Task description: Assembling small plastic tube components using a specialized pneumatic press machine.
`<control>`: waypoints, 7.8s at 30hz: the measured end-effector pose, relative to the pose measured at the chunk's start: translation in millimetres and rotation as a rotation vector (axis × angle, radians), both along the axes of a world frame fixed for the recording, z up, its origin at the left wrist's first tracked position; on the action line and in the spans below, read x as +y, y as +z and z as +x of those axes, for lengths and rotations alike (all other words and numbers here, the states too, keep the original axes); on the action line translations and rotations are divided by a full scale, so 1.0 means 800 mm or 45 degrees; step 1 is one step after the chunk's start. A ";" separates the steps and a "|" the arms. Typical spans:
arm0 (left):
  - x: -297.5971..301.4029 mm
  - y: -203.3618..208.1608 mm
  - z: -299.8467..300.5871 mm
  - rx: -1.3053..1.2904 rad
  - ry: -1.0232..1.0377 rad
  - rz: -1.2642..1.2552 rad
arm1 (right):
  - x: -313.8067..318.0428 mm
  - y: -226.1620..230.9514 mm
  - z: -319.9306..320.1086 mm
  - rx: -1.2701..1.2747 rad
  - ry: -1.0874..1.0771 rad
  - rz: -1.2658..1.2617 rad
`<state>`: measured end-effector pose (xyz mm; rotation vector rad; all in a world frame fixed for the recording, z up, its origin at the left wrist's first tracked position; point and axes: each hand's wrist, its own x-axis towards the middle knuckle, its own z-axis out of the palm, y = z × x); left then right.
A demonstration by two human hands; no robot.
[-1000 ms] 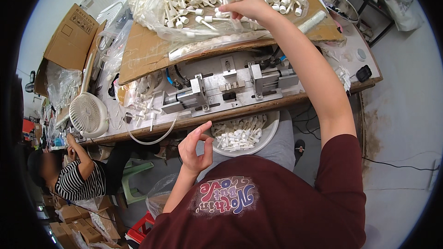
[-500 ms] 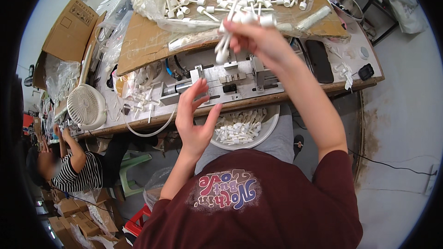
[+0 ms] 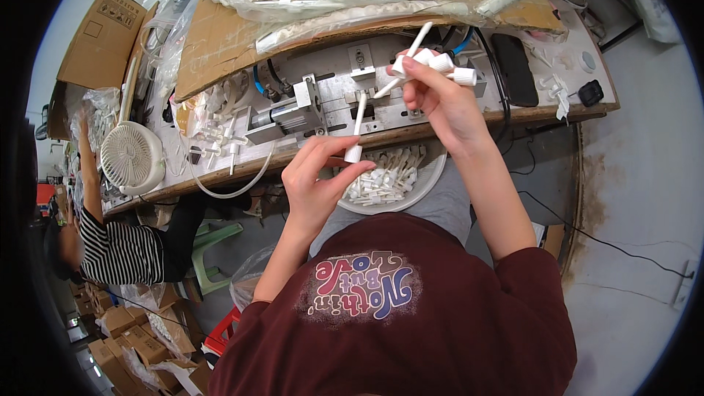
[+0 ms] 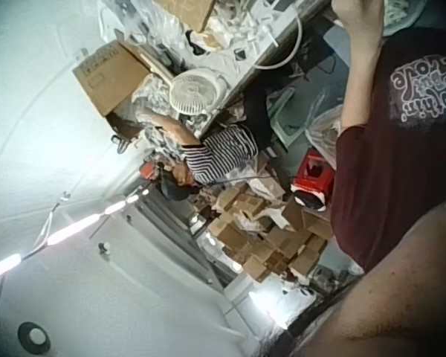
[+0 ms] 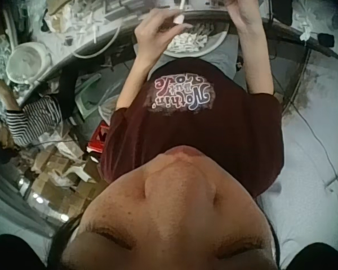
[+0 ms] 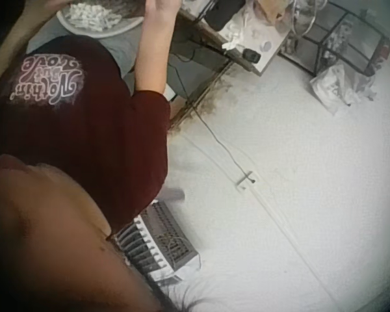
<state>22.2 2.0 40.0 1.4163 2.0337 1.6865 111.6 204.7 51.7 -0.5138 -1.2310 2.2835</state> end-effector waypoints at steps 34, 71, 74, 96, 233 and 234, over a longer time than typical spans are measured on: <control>0.028 -0.028 -0.017 0.272 -0.194 -0.037 | -0.046 -0.031 0.048 -0.395 0.280 0.243; 0.023 -0.012 -0.003 -0.390 -0.253 0.018 | -0.065 -0.036 0.043 -0.118 -0.301 1.864; 0.014 -0.016 -0.004 -0.549 -0.277 0.022 | -0.073 -0.035 0.040 -0.154 -0.289 1.949; 0.007 -0.069 -0.007 0.447 0.251 0.129 | -0.063 -0.045 0.029 -0.158 -0.187 1.647; -0.057 -0.085 0.012 0.383 -0.251 -0.362 | 0.133 0.053 -0.228 -0.604 -0.113 2.563; -0.057 -0.084 0.012 0.390 -0.254 -0.363 | 0.141 0.051 -0.226 -0.524 -0.184 2.574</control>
